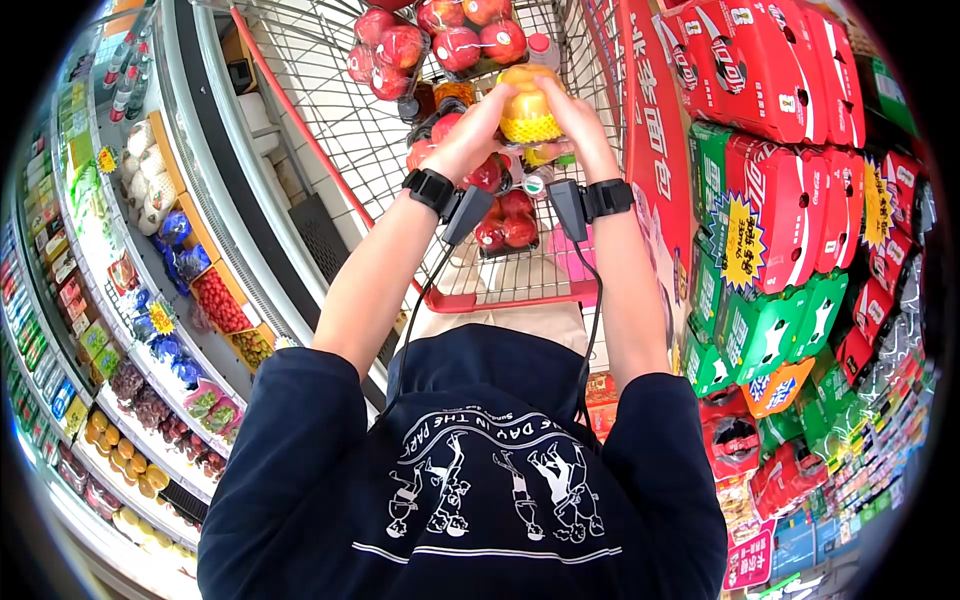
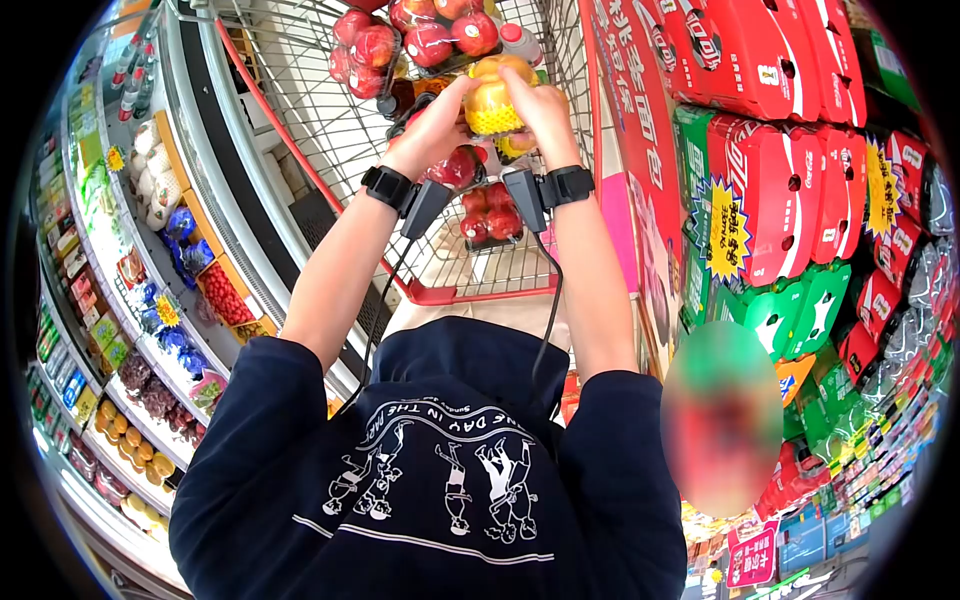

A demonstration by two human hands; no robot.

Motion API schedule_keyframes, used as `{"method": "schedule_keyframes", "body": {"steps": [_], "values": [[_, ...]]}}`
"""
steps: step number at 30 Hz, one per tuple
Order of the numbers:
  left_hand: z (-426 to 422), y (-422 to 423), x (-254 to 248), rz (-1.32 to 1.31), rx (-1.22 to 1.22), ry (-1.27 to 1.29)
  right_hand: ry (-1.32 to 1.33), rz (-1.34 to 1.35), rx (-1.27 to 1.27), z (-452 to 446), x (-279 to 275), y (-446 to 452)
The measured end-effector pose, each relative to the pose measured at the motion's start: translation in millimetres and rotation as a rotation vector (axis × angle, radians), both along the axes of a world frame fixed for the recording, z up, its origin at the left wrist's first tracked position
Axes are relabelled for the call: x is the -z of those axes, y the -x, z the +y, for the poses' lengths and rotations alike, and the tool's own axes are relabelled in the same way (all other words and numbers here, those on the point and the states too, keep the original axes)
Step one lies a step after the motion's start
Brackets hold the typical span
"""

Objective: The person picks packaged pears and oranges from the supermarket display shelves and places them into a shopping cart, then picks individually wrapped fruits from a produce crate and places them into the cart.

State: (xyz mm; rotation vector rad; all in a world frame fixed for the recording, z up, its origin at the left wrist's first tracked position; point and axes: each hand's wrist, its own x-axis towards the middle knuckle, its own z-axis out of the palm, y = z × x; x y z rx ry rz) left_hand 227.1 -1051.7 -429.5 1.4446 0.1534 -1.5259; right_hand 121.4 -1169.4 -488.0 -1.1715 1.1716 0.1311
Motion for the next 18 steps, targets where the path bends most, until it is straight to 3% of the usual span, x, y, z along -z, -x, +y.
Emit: {"method": "schedule_keyframes", "body": {"steps": [11, 18], "values": [[-15.0, 11.2, -13.2, 0.014, -0.042, 0.068, -0.072, 0.100, -0.001, -17.5, -44.2, 3.4], [-17.4, 1.1, -8.8, 0.057, -0.068, 0.050, -0.128, 0.150, -0.103, -23.8, -28.6, -11.7]]}}
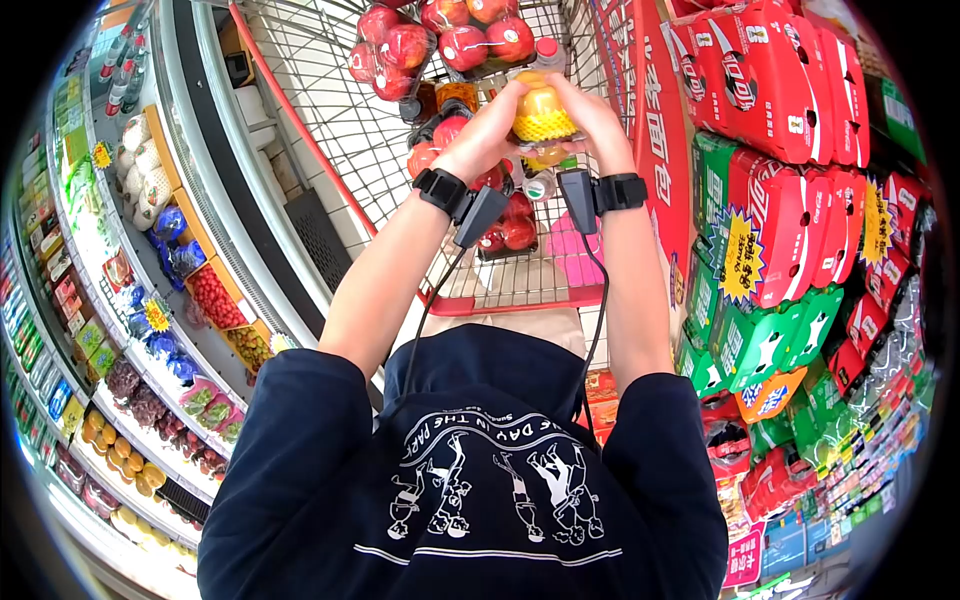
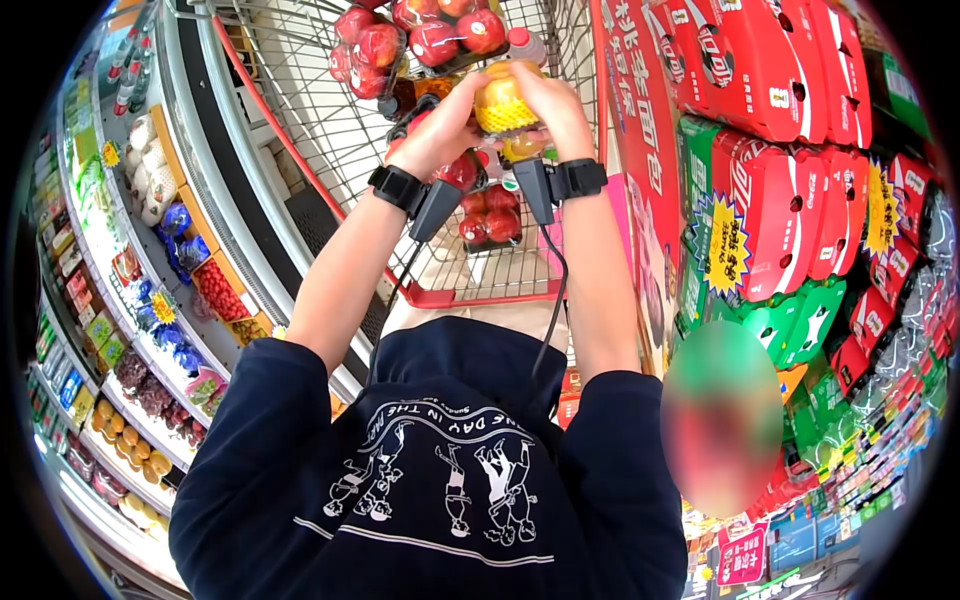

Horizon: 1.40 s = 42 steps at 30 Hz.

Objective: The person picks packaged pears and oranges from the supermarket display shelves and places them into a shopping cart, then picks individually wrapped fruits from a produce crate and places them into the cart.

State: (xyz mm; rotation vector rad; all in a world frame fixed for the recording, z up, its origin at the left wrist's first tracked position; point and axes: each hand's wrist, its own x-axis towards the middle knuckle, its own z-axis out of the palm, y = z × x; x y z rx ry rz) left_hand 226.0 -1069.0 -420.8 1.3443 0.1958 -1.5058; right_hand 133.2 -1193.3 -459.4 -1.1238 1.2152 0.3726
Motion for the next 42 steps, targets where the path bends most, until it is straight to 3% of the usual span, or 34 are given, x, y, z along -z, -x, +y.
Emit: {"method": "schedule_keyframes", "body": {"steps": [5, 6, 11, 20, 23, 35, 38, 42], "values": [[7.9, -15.5, 21.0, -0.010, 0.030, -0.027, 0.094, -0.019, -0.066, 5.5, 10.5, -17.0], [6.8, -17.9, 23.7, -0.013, 0.036, -0.042, 0.194, -0.019, -0.135, 5.1, 41.5, -18.9], [5.3, -21.8, 37.9, -0.027, 0.044, -0.094, 0.121, 0.006, -0.152, 8.0, 50.4, -28.4], [-7.2, -21.2, 44.2, -0.156, 0.056, -0.194, 0.268, 0.054, -0.226, 3.3, 68.0, -35.8], [-6.1, -24.6, 36.8, -0.080, 0.061, -0.181, 0.272, 0.063, -0.225, 5.1, 77.1, -37.5], [21.3, -24.9, 51.3, -0.190, 0.176, -0.199, 0.270, 0.051, -0.142, 6.3, 47.5, -14.8], [25.9, -23.1, 35.7, -0.283, 0.267, -0.202, 0.154, 0.006, -0.120, 1.4, 47.4, -1.1], [37.4, -11.8, -13.2, -0.301, 0.147, -0.226, 0.149, -0.013, -0.036, 6.1, 42.6, 15.0]]}}
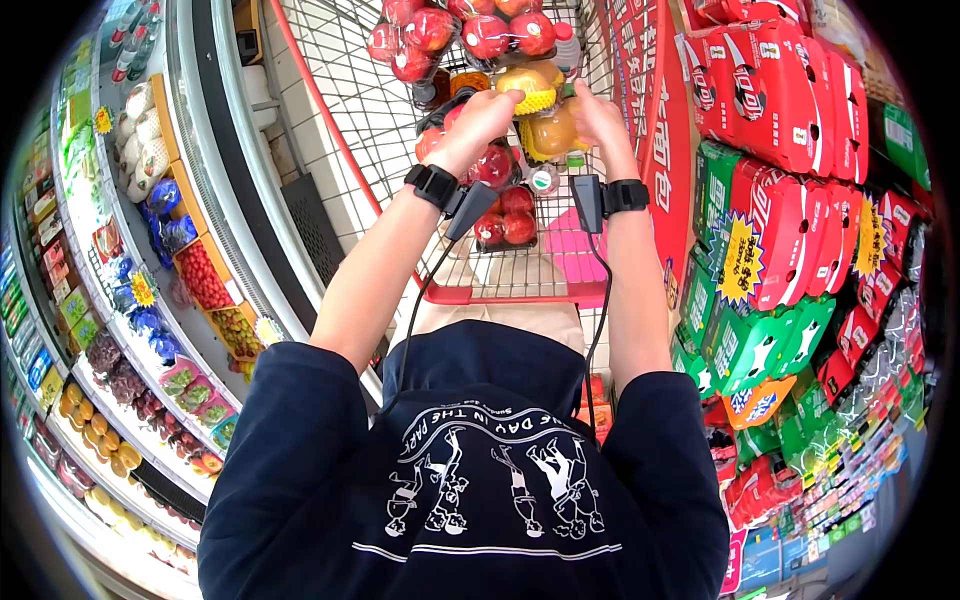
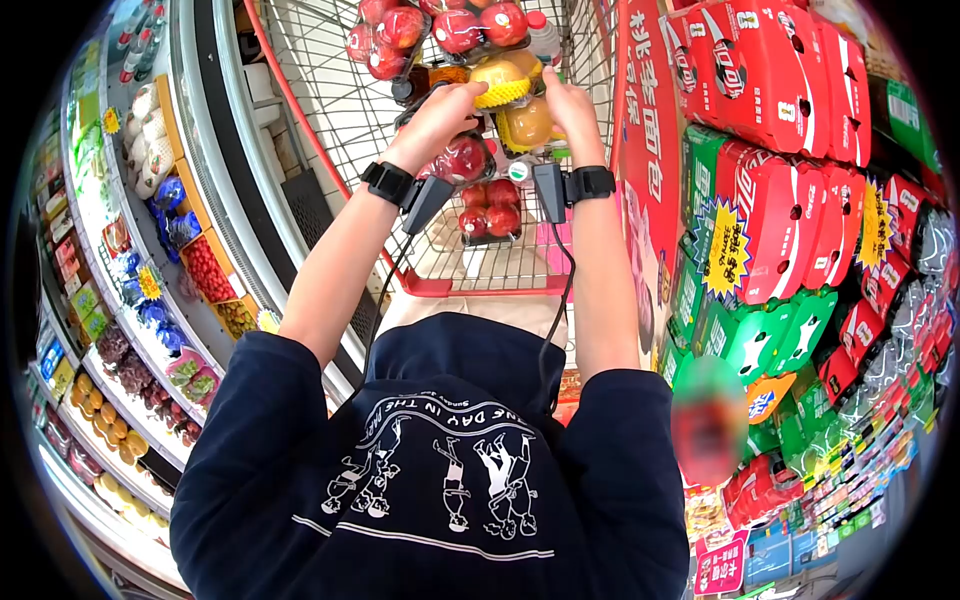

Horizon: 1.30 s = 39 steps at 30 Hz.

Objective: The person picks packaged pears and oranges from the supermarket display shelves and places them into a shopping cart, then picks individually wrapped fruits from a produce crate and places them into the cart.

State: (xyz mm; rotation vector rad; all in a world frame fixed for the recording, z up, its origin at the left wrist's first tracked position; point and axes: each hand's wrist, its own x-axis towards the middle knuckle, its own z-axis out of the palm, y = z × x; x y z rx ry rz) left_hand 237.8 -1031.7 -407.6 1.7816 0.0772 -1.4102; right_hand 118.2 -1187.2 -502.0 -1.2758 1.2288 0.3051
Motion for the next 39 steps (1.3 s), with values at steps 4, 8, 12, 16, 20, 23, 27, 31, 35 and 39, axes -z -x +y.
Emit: {"method": "schedule_keyframes", "body": {"steps": [4, 8, 12, 16, 20, 23, 27, 31, 35, 39], "values": [[21.5, -2.2, -2.2, -0.043, -0.069, 0.132, 0.014, 0.000, -0.001, 6.9, -12.5, 4.1], [48.2, -5.4, -48.9, -0.084, -0.084, 0.118, 0.061, -0.133, 0.043, 15.7, -34.6, 13.1], [113.3, -11.1, -85.6, -0.209, -0.181, 0.299, 0.121, -0.262, 0.117, 34.2, -78.9, 11.0], [179.0, -13.0, -126.0, -0.300, -0.278, 0.476, 0.210, -0.452, 0.251, 52.4, -117.3, 13.4], [270.4, -1.7, -153.8, -0.447, -0.382, 0.520, 0.263, -0.642, 0.338, 94.6, -160.0, -1.7], [352.6, 17.0, -172.8, -0.554, -0.492, 0.497, 0.329, -0.814, 0.356, 134.7, -190.4, -5.5], [468.3, 57.3, -190.8, -0.640, -0.730, 0.492, 0.286, -0.988, 0.331, 198.2, -220.0, -20.8], [591.1, 100.8, -190.7, -0.726, -0.973, 0.493, 0.274, -1.056, 0.169, 306.6, -266.3, -41.1], [683.2, 160.1, -226.4, -0.831, -1.168, 0.452, 0.155, -1.189, -0.022, 409.9, -278.3, -74.2], [752.5, 226.8, -259.5, -0.984, -1.371, 0.366, 0.004, -1.236, -0.207, 532.8, -313.6, -86.9]]}}
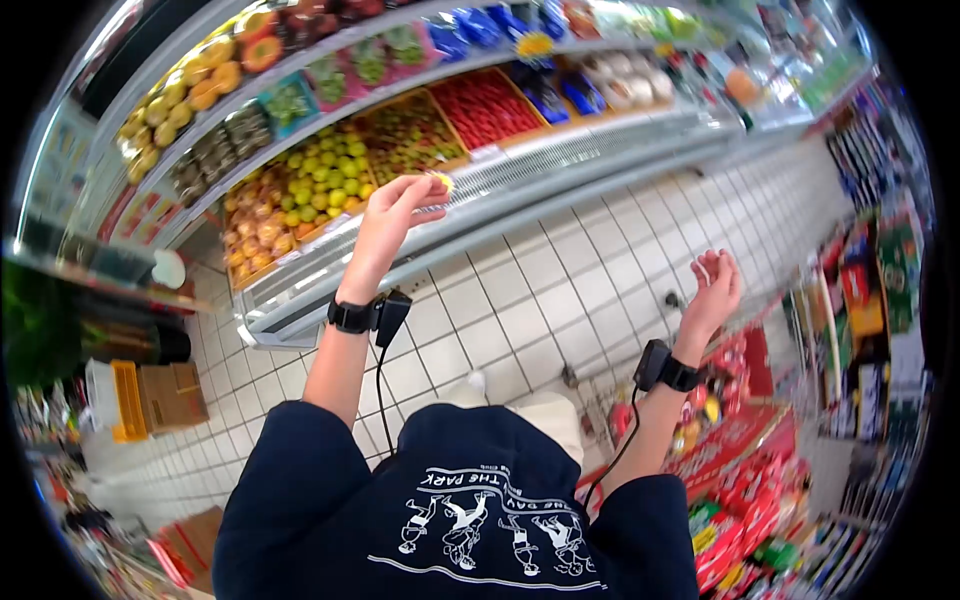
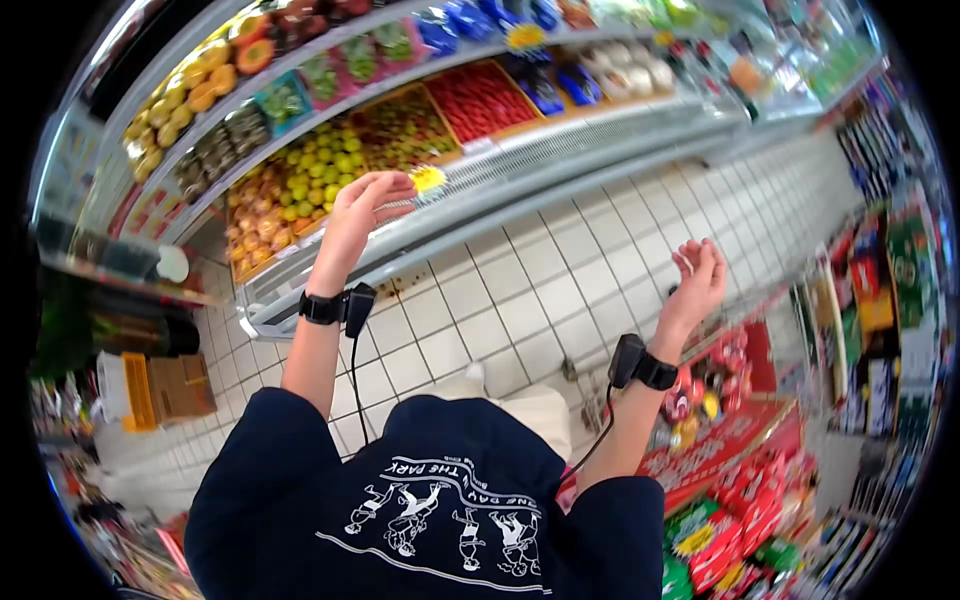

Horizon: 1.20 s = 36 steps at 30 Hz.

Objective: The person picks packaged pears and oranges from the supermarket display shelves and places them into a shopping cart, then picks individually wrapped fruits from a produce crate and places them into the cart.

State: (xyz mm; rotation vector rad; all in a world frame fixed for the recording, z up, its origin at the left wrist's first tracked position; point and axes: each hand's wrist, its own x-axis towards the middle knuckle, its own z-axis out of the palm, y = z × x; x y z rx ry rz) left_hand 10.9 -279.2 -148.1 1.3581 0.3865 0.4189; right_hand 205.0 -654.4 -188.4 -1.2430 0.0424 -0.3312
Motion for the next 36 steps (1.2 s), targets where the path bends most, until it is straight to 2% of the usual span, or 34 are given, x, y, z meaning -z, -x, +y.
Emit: {"method": "schedule_keyframes", "body": {"steps": [6, 12, 18, 25, 34, 36], "values": [[67.9, 79.6, 4.6, -0.081, -0.325, -0.005, 0.052, -0.085, -0.305, 126.2, -20.4, -10.6], [89.7, 83.7, 19.2, -0.017, -0.404, 0.006, 0.033, -0.082, -0.431, 189.1, -13.3, -38.2], [113.8, 23.1, 3.2, 0.034, -0.420, -0.040, 0.083, -0.080, -0.455, 230.2, -15.0, -104.0], [124.1, -75.0, -21.7, 0.079, -0.371, -0.185, 0.008, -0.109, -0.472, 248.6, -39.9, -186.4], [145.6, -160.6, -26.4, 0.101, -0.325, -0.252, 0.019, -0.075, -0.564, 267.7, -31.6, -241.1], [155.1, -173.5, -30.3, 0.036, -0.332, -0.245, 0.014, -0.074, -0.574, 279.7, -31.2, -251.2]]}}
